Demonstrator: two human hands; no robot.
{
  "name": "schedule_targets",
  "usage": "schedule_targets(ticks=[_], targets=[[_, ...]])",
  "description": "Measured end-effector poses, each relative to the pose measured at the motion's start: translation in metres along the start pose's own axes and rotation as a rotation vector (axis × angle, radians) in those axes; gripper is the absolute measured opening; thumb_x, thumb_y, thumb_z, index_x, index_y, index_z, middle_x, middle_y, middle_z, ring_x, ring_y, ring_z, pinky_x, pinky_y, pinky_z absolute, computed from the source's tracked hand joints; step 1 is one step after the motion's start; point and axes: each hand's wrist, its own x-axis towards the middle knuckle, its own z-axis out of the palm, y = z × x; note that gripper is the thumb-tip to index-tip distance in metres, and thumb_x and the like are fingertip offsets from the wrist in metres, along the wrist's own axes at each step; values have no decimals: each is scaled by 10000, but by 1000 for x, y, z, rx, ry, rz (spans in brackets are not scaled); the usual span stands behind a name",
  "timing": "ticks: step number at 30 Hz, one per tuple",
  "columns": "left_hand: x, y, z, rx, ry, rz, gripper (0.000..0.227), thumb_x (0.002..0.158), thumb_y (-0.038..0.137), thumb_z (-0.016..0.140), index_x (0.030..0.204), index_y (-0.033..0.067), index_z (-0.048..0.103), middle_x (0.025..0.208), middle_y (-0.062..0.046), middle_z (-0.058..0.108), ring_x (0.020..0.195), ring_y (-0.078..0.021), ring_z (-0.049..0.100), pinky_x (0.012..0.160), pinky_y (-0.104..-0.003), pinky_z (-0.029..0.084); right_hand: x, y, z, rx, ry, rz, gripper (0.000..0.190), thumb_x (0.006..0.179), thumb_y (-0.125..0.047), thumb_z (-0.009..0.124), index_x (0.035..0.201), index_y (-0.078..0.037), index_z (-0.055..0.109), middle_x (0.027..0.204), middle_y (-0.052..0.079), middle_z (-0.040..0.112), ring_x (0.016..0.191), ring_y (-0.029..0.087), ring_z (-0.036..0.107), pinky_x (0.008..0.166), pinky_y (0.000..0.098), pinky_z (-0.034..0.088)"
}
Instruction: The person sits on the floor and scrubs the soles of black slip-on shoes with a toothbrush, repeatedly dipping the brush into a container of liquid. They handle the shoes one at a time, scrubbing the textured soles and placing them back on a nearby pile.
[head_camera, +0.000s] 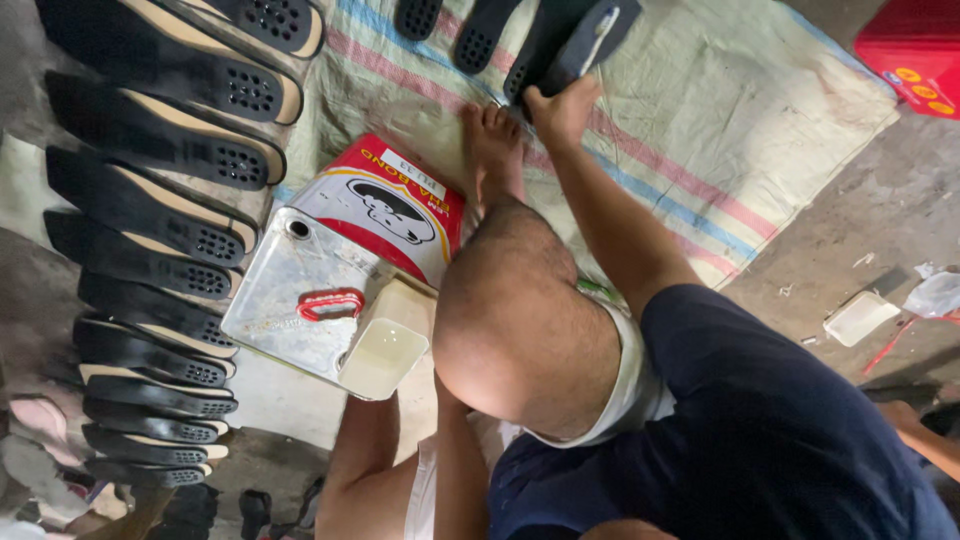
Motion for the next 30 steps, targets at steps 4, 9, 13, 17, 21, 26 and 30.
schedule_targets(ticks=[4,9,13,17,21,26,30], targets=[[-2,-3,1,17,-10,57,419,888,280,707,1193,-6,688,1028,-159,773,927,-269,725,809,-392,566,10,-25,36,-48,-122,182,896,649,-373,901,1230,31,352,1257,254,419,1131,449,538,922,495,493],[10,-23,-3,28,1,38,390,855,253,746,1147,-5,723,1048,-161,780,948,-260,729,826,-382,568,10,-49,33,-152,-52,92,862,675,-361,927,1217,25,379,1263,253,438,1157,470,544,1000,504,486],[18,-41,-3,-69,38,-100,367,828,231,777,1110,-4,751,1065,-162,786,964,-252,732,840,-375,570,-4,-59,27,20,-166,115,935,654,-409,954,1230,44,374,1264,270,456,1131,466,571,993,508,491],[21,-50,2,-221,-81,284,361,845,191,779,1141,-14,747,1130,-185,771,1045,-253,700,923,-391,546,1,-87,50,71,-185,66,870,711,-436,918,1232,33,403,1236,253,525,1168,434,598,1044,499,502],[21,-43,1,-126,-17,-23,315,897,178,719,1112,-48,759,1066,-151,760,908,-197,655,780,-367,546,15,-105,82,-25,-79,30,800,657,-359,883,1179,0,395,1227,269,434,1184,473,483,982,507,462],[19,-26,0,-432,-71,-281,273,960,136,673,1064,-97,769,970,-120,764,812,-157,653,695,-336,575,17,-97,94,-167,-89,0,806,605,-406,910,1108,-42,395,1201,241,432,1189,460,470,993,507,442],[18,-9,-2,-357,-189,-212,316,973,188,624,1183,-18,738,1002,-78,773,842,-137,664,738,-332,579,20,-82,99,-90,-69,12,855,577,-345,911,1161,-17,379,1238,249,424,1169,477,473,971,505,453]])
